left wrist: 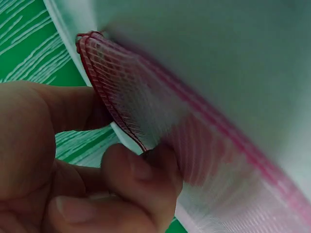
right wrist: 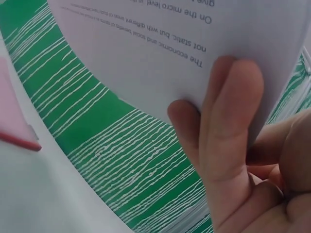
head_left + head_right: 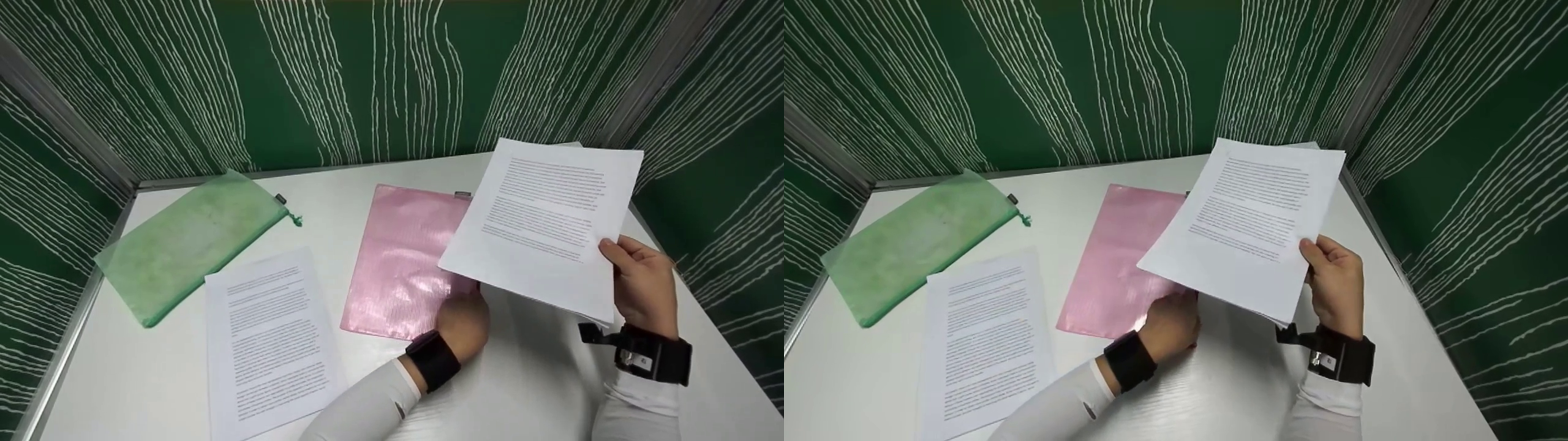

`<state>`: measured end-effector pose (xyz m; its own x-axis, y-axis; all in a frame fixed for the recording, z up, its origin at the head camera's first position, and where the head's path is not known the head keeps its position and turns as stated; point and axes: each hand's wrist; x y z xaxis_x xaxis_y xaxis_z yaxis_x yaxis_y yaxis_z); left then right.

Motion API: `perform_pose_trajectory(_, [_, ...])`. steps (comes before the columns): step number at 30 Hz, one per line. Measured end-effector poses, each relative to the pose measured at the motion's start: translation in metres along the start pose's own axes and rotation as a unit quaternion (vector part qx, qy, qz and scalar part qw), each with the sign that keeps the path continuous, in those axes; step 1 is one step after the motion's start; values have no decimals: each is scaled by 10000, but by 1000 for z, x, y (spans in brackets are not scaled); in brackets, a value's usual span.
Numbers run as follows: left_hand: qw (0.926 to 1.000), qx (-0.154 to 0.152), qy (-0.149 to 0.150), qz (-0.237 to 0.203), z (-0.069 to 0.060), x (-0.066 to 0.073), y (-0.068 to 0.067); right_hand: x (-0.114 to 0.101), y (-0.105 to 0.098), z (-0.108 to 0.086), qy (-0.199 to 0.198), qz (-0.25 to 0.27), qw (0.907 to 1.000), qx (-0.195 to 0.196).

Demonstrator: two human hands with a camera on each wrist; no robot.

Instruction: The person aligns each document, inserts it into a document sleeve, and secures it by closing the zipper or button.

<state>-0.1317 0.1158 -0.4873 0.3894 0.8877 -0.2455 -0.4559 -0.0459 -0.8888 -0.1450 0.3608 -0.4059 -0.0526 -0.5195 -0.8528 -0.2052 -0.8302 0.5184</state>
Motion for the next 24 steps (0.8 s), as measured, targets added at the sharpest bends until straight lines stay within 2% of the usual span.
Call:
perform_pose_trajectory(5, [9965,-507,-86,-664,1,-13,0,-5,-3,-3,430,-123,9988,-197])
perform_pose_trajectory(6, [9935,-679,-152,-906,1,-16,-1,-7,-3,-3,502,-134,9983,-254])
perform_pose_trajectory(8, [9871,-778,-209,-1387,0,-24,-2,-9,-5,-4,644,-231,9969,-384])
perform_pose_trajectory(10, [9720,-854,-455,-2139,0,-33,-6,-11,-7,-5,818,-311,9948,-526])
perform_pose_trajectory(12, [9651,-714,-544,-2462,-1,-42,-12,-13,-8,-5,999,-302,9925,-636])
perform_pose_trajectory(15, [9645,-514,-597,-2519,-1,-56,-22,-17,-11,-7,1258,-232,9889,-756])
perform_pose_trajectory(16, [9687,-401,-538,-2392,-2,-62,-25,-18,-12,-8,1346,-195,9874,-814])
perform_pose_trajectory(18, [9667,-267,-577,-2478,-3,-71,-30,-21,-13,-11,1514,-230,9841,-905])
perform_pose_trajectory(24, [9463,109,-881,-3108,-8,-96,-44,-33,-8,-19,1971,-415,9731,-1120])
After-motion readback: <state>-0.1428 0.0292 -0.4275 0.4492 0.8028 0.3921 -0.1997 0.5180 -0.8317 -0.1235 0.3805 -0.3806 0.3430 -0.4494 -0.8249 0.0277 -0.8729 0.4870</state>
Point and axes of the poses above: each hand's wrist, its own z-axis towards the middle knuckle, its own y-axis out of the palm, x = y × z, and after that the axes turned 7 degrees about z, right-handed
